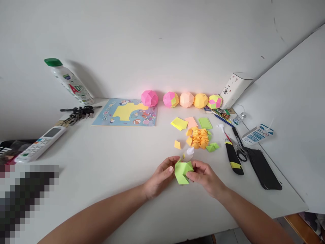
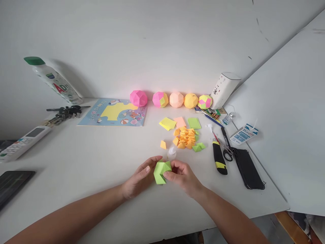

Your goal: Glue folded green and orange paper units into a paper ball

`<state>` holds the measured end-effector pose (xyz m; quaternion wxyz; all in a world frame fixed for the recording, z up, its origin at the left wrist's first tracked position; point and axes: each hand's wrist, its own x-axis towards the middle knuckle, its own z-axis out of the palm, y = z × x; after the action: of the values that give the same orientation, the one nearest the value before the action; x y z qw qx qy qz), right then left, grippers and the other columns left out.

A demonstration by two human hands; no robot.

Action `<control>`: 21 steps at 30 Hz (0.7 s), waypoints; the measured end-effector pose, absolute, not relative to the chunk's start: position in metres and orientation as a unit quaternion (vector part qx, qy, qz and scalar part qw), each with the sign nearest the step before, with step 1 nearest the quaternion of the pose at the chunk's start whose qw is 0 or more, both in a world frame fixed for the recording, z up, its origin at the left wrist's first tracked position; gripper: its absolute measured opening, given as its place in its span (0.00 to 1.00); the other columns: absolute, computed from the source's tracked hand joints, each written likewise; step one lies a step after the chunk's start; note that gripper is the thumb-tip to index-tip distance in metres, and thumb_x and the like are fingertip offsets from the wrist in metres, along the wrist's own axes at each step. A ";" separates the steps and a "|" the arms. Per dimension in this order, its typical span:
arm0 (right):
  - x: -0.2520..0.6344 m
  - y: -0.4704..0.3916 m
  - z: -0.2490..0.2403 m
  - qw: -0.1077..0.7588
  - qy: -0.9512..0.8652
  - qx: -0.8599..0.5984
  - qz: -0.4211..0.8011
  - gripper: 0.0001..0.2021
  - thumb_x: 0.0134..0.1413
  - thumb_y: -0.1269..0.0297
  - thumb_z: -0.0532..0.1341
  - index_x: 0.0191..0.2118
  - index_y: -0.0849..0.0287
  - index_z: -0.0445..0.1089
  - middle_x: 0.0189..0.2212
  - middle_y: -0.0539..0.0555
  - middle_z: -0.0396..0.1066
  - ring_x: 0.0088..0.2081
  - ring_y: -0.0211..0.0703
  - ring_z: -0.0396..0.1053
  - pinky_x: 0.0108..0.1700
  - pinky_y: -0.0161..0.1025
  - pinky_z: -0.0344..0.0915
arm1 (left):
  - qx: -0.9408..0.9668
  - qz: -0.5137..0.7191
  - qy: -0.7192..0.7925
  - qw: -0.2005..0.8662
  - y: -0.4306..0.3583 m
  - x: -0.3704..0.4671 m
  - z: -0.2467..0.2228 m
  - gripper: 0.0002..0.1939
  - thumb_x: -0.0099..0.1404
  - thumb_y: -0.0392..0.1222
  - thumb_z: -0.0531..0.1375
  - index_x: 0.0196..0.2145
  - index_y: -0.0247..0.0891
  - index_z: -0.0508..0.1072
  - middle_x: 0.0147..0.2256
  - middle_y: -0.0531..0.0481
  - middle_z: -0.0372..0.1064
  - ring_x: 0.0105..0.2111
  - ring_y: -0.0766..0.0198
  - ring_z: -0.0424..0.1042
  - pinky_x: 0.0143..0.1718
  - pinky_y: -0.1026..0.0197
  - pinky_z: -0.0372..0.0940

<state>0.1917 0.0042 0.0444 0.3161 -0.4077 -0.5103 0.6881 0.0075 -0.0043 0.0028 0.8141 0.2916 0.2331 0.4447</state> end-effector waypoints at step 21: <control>0.182 -0.007 0.023 0.278 -0.652 -0.478 0.518 0.11 0.49 0.66 0.62 0.24 0.58 0.57 0.22 0.45 0.54 0.25 0.34 0.52 0.27 0.33 0.52 | 0.254 0.427 0.298 0.815 -0.005 0.006 0.005 0.36 0.48 0.31 0.67 0.53 0.43 0.60 0.36 0.50 0.67 0.38 0.60 0.69 0.44 0.53 0.62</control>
<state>0.1821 -0.0072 0.0229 0.2782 -0.4781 -0.6521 0.5184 0.0059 -0.0046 0.0053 0.8152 0.2537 0.2983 0.4268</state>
